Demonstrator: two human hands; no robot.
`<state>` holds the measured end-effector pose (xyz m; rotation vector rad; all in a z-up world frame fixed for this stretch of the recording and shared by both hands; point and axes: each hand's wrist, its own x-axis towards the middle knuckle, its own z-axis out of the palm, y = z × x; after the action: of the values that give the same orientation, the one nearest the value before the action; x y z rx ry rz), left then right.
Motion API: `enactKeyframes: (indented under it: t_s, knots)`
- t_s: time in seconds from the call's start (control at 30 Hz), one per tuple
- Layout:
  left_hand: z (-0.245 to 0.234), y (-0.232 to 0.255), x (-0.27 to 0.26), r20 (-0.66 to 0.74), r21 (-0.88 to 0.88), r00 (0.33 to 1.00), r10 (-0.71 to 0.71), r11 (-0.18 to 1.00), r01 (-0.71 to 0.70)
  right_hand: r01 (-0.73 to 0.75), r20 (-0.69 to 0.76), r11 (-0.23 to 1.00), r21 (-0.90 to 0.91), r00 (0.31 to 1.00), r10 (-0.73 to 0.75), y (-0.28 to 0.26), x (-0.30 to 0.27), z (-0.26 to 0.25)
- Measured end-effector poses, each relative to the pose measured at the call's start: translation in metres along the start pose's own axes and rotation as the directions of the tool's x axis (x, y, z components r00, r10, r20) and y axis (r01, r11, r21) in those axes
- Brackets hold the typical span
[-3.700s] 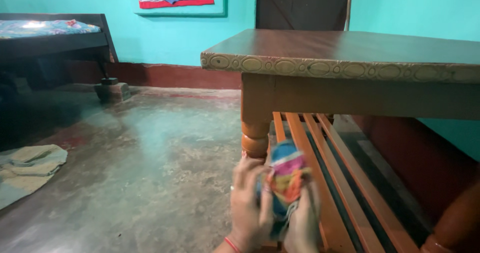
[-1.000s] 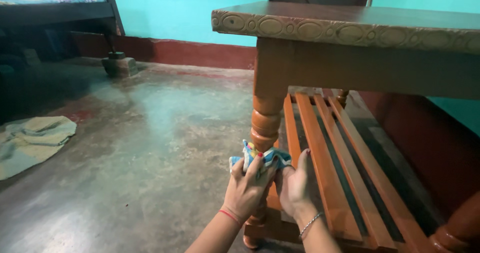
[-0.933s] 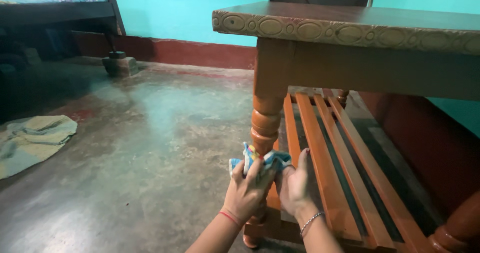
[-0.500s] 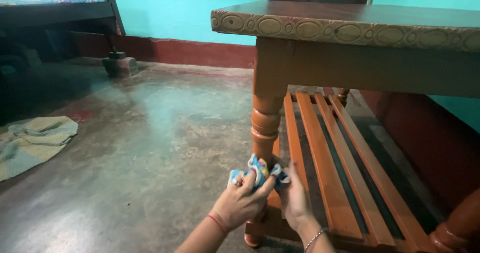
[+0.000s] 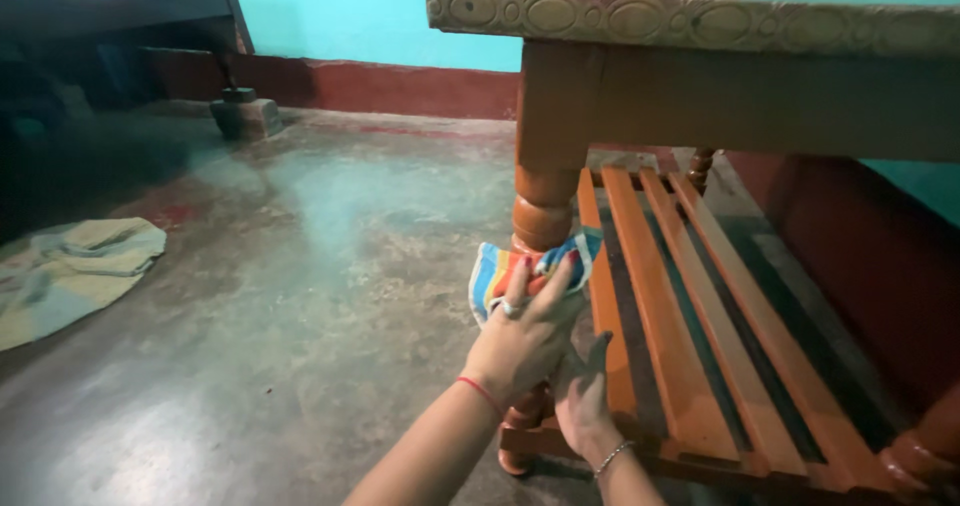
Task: The person sprays a wooden table with a cleaning solution and wipes the tabletop, legs, and lower shelf with a cloth. The person then places the spray bottle on a wall shelf and continues wiping the table surface.
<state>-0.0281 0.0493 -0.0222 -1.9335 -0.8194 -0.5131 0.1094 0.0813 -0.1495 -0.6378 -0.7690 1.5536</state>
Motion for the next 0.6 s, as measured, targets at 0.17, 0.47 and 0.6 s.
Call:
enactKeyframes:
  t_s: [0.17, 0.47, 0.6]
  knots:
    - [0.013, 0.018, -0.019, 0.085, -0.090, 0.995, 0.060, 0.995, -0.053, 0.034, -0.042, 0.999, -0.010, 0.998, -0.035, -0.007, -0.012, 0.013]
    - [0.051, 0.057, -0.068, -0.031, -0.047, 0.998, 0.061, 0.997, -0.063, -0.086, -0.134, 0.951, 0.297, 0.982, 0.130, -0.019, -0.034, 0.008]
    - [0.072, 0.068, -0.095, 0.019, -0.096, 0.989, 0.149, 0.985, -0.146, -0.078, -0.091, 0.979, 0.187, 0.991, 0.097, -0.022, -0.036, 0.000]
